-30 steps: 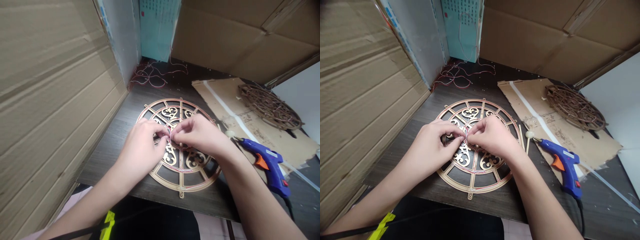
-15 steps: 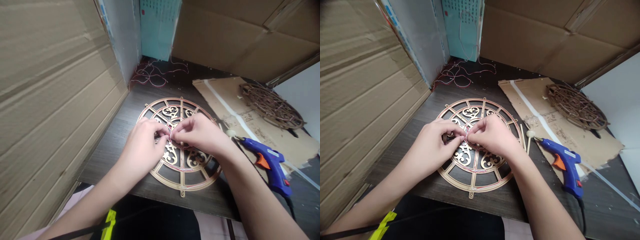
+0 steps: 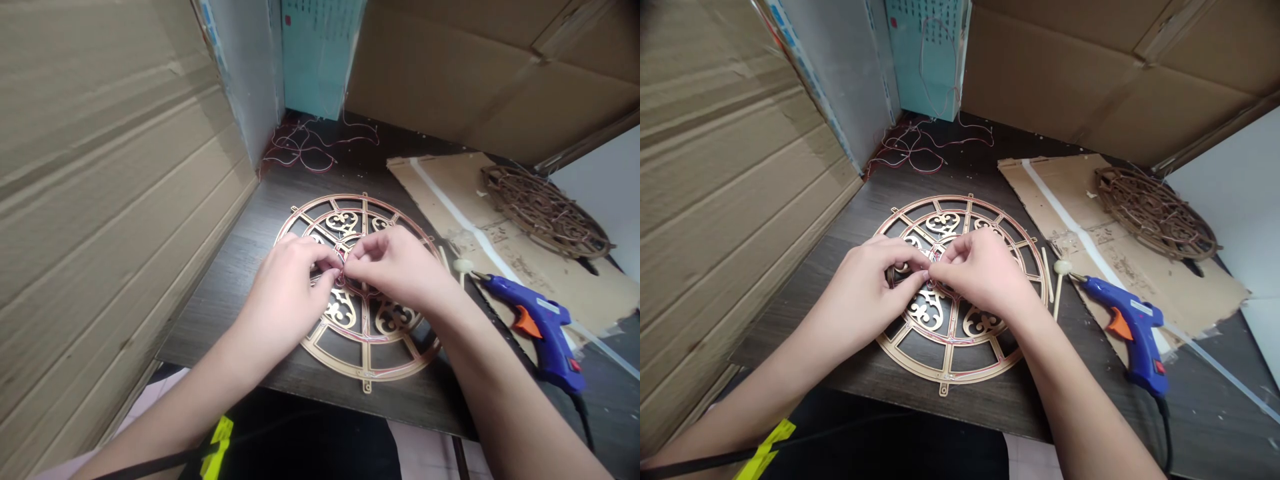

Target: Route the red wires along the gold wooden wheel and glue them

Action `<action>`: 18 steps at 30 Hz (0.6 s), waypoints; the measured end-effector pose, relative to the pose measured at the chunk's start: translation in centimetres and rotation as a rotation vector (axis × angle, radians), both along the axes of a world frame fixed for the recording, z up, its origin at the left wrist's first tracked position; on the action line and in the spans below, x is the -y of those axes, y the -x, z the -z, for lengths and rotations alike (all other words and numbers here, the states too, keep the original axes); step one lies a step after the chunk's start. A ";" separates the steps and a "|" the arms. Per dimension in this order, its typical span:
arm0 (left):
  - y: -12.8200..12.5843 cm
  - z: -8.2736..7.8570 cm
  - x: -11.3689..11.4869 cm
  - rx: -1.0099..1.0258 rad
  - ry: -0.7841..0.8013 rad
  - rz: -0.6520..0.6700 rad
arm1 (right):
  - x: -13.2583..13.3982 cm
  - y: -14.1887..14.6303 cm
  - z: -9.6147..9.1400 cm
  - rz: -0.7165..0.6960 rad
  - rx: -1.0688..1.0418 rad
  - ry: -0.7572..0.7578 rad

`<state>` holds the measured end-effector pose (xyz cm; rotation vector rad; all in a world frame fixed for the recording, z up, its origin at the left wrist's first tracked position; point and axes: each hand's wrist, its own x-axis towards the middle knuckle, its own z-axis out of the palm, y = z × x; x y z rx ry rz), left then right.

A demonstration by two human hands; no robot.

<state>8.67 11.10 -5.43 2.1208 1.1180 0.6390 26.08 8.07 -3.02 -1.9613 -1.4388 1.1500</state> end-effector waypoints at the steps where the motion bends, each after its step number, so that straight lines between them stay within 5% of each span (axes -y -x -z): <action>1: 0.0 0.0 0.0 -0.003 -0.005 0.001 | 0.0 0.1 -0.1 0.005 0.011 0.001; 18: 0.6 -0.1 -0.1 -0.072 -0.096 0.091 | 0.1 -0.8 -0.8 0.149 0.350 -0.152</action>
